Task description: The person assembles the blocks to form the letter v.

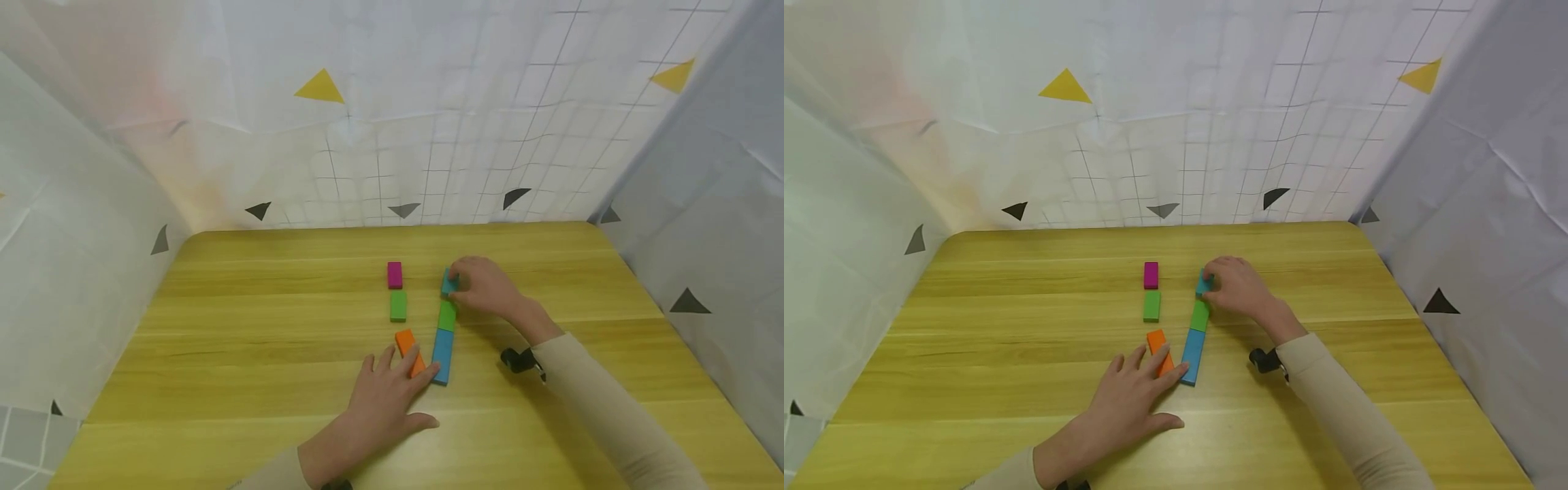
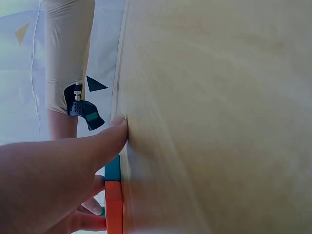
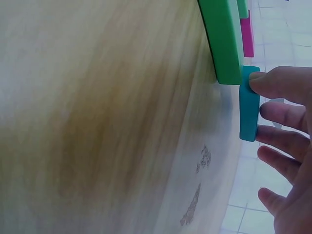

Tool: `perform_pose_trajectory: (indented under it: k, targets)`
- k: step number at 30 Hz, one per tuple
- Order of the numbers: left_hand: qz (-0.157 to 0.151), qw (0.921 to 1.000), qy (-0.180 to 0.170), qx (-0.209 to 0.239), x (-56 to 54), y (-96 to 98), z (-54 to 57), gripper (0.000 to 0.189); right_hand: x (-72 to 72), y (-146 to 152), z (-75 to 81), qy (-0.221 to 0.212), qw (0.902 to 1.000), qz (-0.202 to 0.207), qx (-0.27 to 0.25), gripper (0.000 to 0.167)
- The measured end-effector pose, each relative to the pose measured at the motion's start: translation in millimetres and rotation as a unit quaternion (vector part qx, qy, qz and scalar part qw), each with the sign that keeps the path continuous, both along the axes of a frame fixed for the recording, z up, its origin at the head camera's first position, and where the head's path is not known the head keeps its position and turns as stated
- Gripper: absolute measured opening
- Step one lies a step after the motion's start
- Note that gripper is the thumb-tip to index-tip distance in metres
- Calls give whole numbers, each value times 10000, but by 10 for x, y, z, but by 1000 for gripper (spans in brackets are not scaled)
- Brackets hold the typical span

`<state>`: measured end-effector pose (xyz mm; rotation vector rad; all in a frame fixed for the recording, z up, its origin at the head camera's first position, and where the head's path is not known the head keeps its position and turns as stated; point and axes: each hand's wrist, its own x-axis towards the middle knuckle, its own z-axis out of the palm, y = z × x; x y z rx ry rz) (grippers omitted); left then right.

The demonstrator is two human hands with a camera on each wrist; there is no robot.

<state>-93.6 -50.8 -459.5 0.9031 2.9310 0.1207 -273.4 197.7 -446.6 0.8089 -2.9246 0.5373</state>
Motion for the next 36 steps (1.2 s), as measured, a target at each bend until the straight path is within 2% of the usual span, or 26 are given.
perform_pose_trajectory:
  k: [8, 18, 36]
  targets:
    - [-4, 10000, 32, -3, 3, 1, -7, 79, 21, 17, -46, -35, 9999, 104, 9, 24]
    - [25, 10000, -25, 8, 10, -1, -12, 80, 28, 32, -92, -158, 9999, 1, 60, 26]
    - [50, 10000, -48, 14, 4, 7, -14, 80, 37, 42, -96, -147, 9998, 78, -137, 20]
